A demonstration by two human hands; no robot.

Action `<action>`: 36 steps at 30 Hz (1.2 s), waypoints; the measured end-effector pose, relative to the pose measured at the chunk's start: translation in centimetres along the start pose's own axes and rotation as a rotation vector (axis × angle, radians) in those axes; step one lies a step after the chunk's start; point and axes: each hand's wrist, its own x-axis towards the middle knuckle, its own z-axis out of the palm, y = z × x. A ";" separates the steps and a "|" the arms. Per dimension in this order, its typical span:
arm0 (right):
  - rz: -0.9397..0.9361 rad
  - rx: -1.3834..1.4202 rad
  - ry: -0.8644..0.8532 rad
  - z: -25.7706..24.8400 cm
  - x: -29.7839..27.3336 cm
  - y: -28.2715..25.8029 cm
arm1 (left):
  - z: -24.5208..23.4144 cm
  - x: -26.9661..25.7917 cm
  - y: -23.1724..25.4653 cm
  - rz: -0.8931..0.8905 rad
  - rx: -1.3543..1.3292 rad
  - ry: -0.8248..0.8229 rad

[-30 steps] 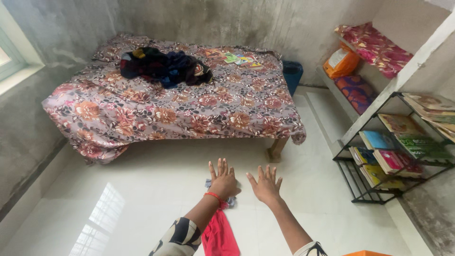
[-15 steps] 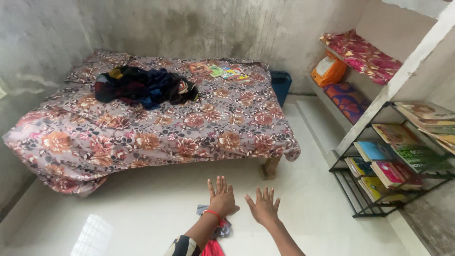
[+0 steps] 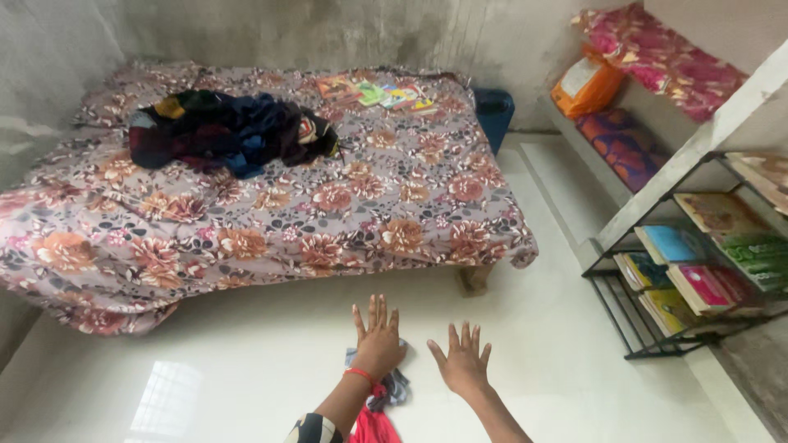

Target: The person picks up clothing items from the floor, shakes them out, and spreads them onto a bed to fold them.

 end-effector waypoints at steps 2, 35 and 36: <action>-0.001 -0.013 -0.041 0.1 -0.5 -0.2 | 0.5 -0.4 -0.2 -0.017 -0.007 -0.033; -0.087 -0.016 -0.323 26.4 -4.3 3.4 | 25.1 -10.0 -1.8 -0.227 0.273 -0.358; -0.095 -0.019 -0.312 27.7 -4.0 3.0 | 25.6 -9.9 -2.0 -0.228 0.272 -0.393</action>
